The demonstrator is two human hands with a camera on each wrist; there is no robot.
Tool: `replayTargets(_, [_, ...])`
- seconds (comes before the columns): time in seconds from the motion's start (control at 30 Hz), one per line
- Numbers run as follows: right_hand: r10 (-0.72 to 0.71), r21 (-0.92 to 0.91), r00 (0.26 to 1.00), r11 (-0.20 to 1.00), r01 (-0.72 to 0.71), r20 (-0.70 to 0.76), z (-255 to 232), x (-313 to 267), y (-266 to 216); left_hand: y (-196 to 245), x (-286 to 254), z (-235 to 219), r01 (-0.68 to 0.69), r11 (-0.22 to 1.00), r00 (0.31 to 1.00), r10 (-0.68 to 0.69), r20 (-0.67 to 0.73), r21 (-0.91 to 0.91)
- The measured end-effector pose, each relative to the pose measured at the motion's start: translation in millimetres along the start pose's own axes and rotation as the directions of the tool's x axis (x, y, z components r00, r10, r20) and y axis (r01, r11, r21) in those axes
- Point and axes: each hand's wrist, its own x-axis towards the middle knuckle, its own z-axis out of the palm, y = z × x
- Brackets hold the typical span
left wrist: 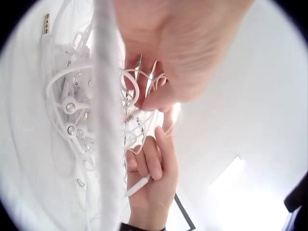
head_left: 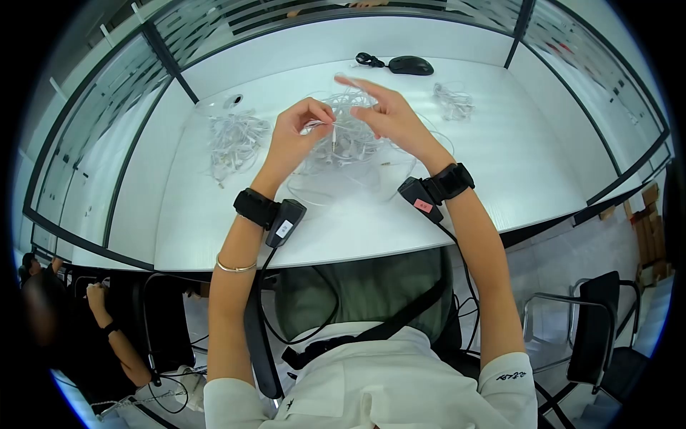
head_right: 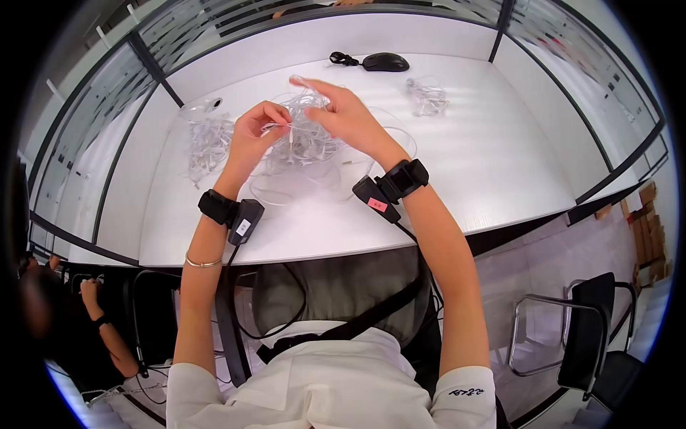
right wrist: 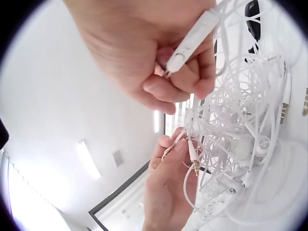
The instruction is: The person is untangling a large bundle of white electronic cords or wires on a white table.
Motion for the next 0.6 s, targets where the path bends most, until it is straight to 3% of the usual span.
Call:
replayTargets(0.03, [0.047,-0.089,0.998,0.995,-0.044,0.031,-2,-2,-2,-2,1,1,-0.083,0.990,0.996,0.085,-0.008,0.115])
replayTargets(0.2, [0.127,-0.279,0.992,0.952,-0.126,-0.017,1,-2,2,6,-1,9,-0.075,0.995,0.992,0.081,-0.096,0.061])
replayTargets(0.3, [0.089,-0.269,0.995,0.958,-0.099,-0.050,1,2,10,1,1,8,-0.101,0.993,0.986,0.108,-0.125,0.066])
replayTargets(0.4, [0.113,-0.217,0.991,0.968,-0.126,-0.073,-1,2,6,1,0,4,-0.049,0.998,0.987,0.053,-0.154,0.029])
replayTargets(0.6, [0.131,0.023,0.955,0.991,-0.130,-0.265,0,9,18,7,-4,2,-0.025,0.999,0.993,0.029,-0.119,0.032])
